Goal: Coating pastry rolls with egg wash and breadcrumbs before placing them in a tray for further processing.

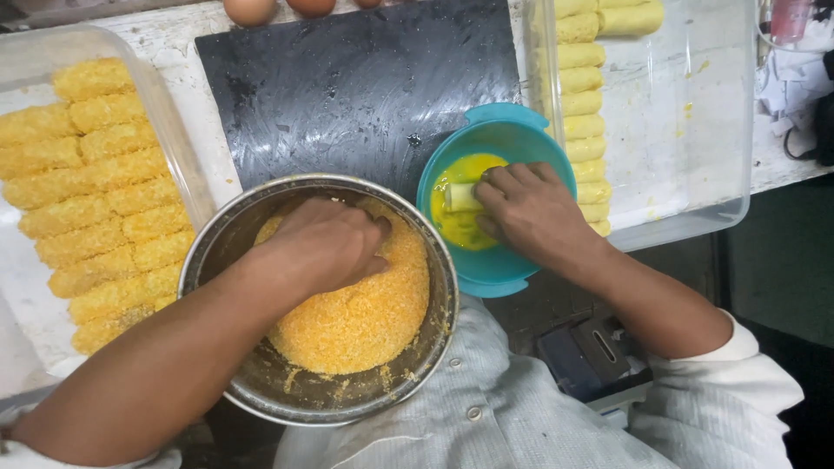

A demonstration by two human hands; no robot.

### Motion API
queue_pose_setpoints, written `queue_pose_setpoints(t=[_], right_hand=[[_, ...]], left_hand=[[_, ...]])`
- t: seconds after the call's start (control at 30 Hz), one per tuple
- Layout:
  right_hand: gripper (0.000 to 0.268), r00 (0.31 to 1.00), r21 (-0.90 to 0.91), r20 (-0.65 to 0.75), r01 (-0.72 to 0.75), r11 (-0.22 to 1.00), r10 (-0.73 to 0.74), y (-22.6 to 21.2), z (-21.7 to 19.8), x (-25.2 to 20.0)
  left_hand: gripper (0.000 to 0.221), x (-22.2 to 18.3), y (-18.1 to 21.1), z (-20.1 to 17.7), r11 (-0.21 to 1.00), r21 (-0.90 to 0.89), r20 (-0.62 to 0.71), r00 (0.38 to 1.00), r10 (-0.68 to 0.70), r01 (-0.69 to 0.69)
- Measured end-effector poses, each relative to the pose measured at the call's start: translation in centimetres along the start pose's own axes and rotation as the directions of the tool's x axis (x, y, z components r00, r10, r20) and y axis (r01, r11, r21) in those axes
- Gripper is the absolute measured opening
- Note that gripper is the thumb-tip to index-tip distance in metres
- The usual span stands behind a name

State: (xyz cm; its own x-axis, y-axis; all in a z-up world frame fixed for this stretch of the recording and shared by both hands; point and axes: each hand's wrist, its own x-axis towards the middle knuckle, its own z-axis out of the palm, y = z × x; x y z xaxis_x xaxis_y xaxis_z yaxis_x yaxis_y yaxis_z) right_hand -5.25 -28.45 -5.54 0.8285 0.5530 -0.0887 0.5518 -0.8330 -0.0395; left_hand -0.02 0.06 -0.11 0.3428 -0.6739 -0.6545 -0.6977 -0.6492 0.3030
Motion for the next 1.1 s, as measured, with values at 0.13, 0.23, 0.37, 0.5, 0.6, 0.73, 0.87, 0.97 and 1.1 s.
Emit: queue_pose_setpoints(t=[0.13,0.23,0.37,0.5,0.6,0.73,0.87,0.97,1.1], right_hand=[[0.018,0.998,-0.083,-0.037,0.040,0.996,-0.043,-0.1,1.4,0.2],[0.020,0.999,-0.067,-0.016,0.027,0.997,-0.028,-0.4,1.4,0.6],[0.035,0.997,0.093,-0.019,-0.077,0.993,0.079,0.5,1.8,0.7],[0.016,0.969,-0.231,-0.247,-0.065,0.971,0.006,0.3,1.4,0.9],[0.019,0.959,-0.296,-0.282,-0.097,0.950,0.010,-1.0,0.1,1.1],[0.025,0.980,-0.326,-0.193,-0.101,0.940,0.038,-0.4,2.5,0.3],[0.018,0.985,-0.342,-0.171,-0.090,0.935,0.032,-0.3,3.8,0.5],[0.026,0.993,-0.206,-0.089,-0.099,0.974,0.082,-0.5,2.0,1.1],[0.032,0.988,-0.188,-0.040,-0.152,0.970,0.147,-0.4,1.0,1.0]], left_hand=[[0.048,0.1,0.0,0.1,1.000,0.019,-0.007,1.000,0.001,-0.001],[0.048,0.1,0.0,0.2,1.000,0.022,-0.013,1.000,-0.003,0.003],[0.043,0.1,-0.2,0.3,1.000,0.022,-0.024,1.000,0.010,-0.010],[0.041,0.0,-0.3,0.3,1.000,-0.002,-0.023,1.000,0.017,-0.017],[0.041,-0.1,-0.3,0.1,1.000,0.006,-0.015,1.000,0.020,-0.020],[0.041,0.1,-0.1,-0.1,1.000,-0.004,-0.007,1.000,0.006,-0.006],[0.043,-0.1,0.0,-0.5,1.000,-0.008,-0.013,1.000,-0.001,0.001],[0.042,-0.2,-0.1,-0.5,1.000,-0.021,-0.018,1.000,0.015,-0.015],[0.041,0.0,-0.3,0.3,0.999,-0.025,-0.039,0.999,0.026,-0.027]])
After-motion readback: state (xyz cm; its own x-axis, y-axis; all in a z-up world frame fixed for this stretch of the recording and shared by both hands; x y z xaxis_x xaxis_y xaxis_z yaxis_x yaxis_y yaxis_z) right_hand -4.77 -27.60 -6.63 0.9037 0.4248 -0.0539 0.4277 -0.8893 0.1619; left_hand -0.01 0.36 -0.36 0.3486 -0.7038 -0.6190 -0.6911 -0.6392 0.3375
